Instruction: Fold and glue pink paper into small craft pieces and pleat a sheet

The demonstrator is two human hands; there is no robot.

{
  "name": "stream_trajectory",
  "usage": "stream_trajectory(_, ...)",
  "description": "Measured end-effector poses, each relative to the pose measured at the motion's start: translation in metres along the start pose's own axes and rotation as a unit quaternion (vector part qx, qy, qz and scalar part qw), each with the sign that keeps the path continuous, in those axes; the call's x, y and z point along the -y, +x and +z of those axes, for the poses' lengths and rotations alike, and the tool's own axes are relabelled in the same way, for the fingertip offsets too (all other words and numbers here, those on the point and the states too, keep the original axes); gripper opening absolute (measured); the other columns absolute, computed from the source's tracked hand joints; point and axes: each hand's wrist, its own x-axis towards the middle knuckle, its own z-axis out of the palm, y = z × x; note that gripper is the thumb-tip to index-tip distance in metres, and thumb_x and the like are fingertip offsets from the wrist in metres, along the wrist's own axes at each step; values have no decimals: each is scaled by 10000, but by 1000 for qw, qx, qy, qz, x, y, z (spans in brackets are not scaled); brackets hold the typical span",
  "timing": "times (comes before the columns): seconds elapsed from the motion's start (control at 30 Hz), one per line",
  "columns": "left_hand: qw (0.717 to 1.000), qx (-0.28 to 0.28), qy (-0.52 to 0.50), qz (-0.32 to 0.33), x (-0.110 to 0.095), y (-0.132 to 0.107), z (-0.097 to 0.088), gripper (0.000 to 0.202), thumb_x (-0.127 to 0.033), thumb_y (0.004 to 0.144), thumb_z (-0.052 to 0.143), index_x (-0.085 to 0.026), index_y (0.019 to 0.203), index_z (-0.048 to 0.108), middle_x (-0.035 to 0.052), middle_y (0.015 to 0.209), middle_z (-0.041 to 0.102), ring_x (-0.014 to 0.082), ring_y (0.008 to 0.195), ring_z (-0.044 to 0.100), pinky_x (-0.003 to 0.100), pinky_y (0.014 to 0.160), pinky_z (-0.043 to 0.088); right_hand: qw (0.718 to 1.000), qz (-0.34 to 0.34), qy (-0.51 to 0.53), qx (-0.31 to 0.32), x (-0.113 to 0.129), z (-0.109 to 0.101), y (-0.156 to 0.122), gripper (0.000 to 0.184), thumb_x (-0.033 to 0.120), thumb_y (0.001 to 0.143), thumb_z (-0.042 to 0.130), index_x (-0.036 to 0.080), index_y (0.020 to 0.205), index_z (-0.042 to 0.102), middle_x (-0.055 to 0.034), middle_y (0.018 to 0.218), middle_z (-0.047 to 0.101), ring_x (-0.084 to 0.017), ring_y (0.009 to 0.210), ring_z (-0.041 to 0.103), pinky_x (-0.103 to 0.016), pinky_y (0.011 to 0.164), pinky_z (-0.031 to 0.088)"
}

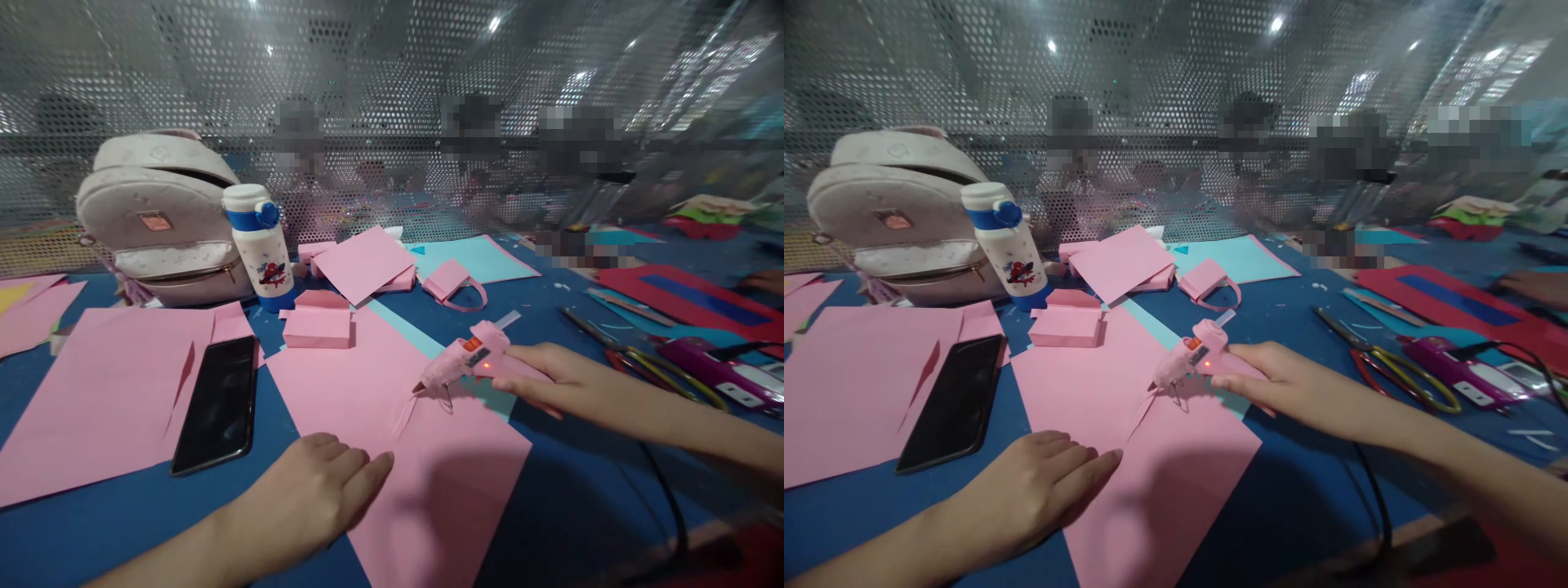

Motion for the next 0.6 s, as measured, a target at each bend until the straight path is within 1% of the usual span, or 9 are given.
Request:
stream_trajectory(0.1, 1000, 4, -2, 0, 0, 0, 0, 329, -72, 959, 498, -76, 1287, 481, 5, 753, 622, 202, 568, 575, 360, 483, 445, 999, 12, -8, 42, 2, -2, 1, 528, 669, 919, 477, 196, 1003, 695, 17, 594, 511, -140, 512, 464, -264, 489, 347)
stream_trajectory(0.13, 1000, 3, -2, 0, 0, 0, 1, 329, -72, 959, 498, -76, 1287, 482, 6, 754, 622, 202, 569, 575, 359, 483, 445, 999, 12, -7, 42, 3, -3, 2, 538, 673, 920, 470, 192, 1016, 692, 16, 595, 510, -139, 510, 460, -265, 488, 344)
stream_trajectory(0.27, 1000, -4, 2, 1, 1, 0, 1, 322, -66, 963, 487, -73, 1285, 484, 3, 742, 614, 197, 560, 568, 351, 484, 446, 999, -6, 3, 39, 7, -6, 3, 529, 667, 927, 459, 188, 934, 684, 15, 584, 504, -132, 493, 441, -269, 482, 335)
stream_trajectory(0.43, 1000, -10, 3, 0, 0, 0, 0, 297, -67, 977, 453, -76, 1271, 490, 5, 730, 611, 184, 558, 566, 329, 500, 449, 999, -17, -2, 32, 8, -6, 5, 509, 656, 926, 464, 200, 886, 686, 38, 520, 445, -132, 476, 404, -273, 480, 299)
stream_trajectory(0.6, 1000, -10, 6, 0, 0, 0, 0, 295, -58, 983, 431, -75, 1272, 488, 9, 727, 613, 171, 569, 568, 308, 516, 447, 1000, 9, 9, 23, 12, -6, 6, 509, 664, 916, 474, 200, 825, 662, 28, 567, 453, -125, 498, 386, -275, 504, 290)
